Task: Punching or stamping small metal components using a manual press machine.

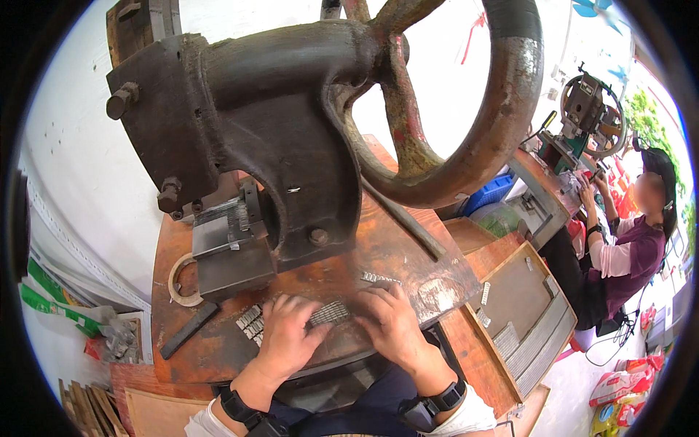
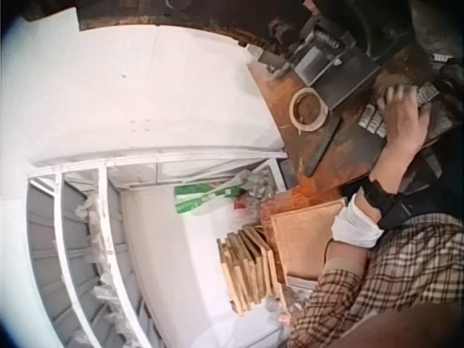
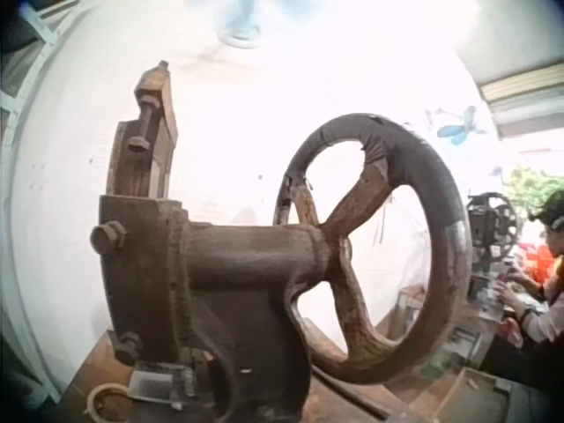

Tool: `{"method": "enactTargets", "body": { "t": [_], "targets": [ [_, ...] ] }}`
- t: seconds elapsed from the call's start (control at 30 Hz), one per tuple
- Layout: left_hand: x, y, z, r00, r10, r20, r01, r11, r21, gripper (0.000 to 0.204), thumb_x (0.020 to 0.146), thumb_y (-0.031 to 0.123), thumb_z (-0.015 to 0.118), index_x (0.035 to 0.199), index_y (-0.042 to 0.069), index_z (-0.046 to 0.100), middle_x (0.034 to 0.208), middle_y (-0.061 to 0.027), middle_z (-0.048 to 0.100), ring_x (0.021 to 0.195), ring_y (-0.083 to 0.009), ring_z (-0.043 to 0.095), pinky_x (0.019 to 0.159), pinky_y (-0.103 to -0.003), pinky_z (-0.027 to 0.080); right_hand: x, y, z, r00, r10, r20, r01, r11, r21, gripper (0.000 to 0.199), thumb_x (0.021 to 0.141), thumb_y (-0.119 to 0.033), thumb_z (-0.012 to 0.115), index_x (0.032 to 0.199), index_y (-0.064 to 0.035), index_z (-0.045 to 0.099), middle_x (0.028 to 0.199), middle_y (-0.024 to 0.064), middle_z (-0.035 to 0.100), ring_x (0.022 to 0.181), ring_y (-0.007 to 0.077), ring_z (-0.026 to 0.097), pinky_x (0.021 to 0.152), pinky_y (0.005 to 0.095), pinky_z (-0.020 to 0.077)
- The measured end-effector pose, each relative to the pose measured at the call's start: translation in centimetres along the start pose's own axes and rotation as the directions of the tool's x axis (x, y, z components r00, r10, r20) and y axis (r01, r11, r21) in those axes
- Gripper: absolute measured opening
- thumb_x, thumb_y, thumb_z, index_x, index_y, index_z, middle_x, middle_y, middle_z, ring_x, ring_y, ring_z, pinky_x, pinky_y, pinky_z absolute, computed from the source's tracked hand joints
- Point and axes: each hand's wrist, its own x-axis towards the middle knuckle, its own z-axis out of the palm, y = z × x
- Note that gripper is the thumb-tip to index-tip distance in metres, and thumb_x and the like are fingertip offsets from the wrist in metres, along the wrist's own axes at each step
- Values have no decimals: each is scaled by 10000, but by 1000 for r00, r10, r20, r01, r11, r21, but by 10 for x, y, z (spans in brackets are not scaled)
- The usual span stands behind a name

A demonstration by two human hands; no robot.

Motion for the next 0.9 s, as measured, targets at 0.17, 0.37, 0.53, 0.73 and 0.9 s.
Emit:
{"method": "enactTargets", "body": {
  "t": [0.17, 0.37, 0.53, 0.73, 0.9],
  "targets": [
    [5, -2, -11, 994, -30, -101, 20, 996, -92, 261, 719, 141, 768, 933, 17, 686, 845, -103, 660, 812, -258, 616, 760, -365, 465, 9, -2, -5, 997, 69, -17, -64, 978, 200, 447, 752, -21, 750, 1178, -35, 618, 1129, 129, 637, 1068, 279, 587, 902, 369, 487],
    [11, 1, -37, 893, -322, 314, 432, 415, -801, 248, 827, 119, 726, 1018, -35, 691, 858, -22, 690, 712, -63, 572, 658, -217, 455, 15, -13, -10, 907, 262, 329, -418, 470, 777, 639, 808, -61, 742, 1371, -4, 446, 1245, 136, 594, 1148, 206, 560, 990, 337, 447],
    [13, 6, -37, 891, -244, 383, 453, 412, -790, 251, 860, 101, 704, 1066, -40, 677, 901, -5, 673, 780, -44, 560, 703, -198, 454, 21, -16, -11, 876, 198, 439, -476, 218, 852, 777, 784, -46, 766, 1432, 8, 339, 1266, 153, 562, 1154, 210, 545, 968, 341, 466],
    [14, 11, -23, 985, -89, 148, 155, 836, -526, 284, 795, 172, 743, 991, -20, 668, 903, -98, 671, 839, -219, 628, 766, -314, 473, 21, -15, -21, 897, 270, 350, -440, 476, 761, 608, 774, -83, 761, 1318, -8, 501, 1110, 105, 653, 1111, 196, 540, 898, 349, 468],
    [4, 8, 4, 979, 197, 53, -199, 979, 36, 350, 750, 246, 720, 1001, 18, 638, 927, -92, 622, 939, -290, 535, 876, -439, 372, 6, 5, -11, 982, 16, 186, -40, 991, 129, 437, 678, -57, 763, 1103, -93, 667, 1081, 89, 653, 1029, 324, 520, 912, 419, 430]
  ]
}}
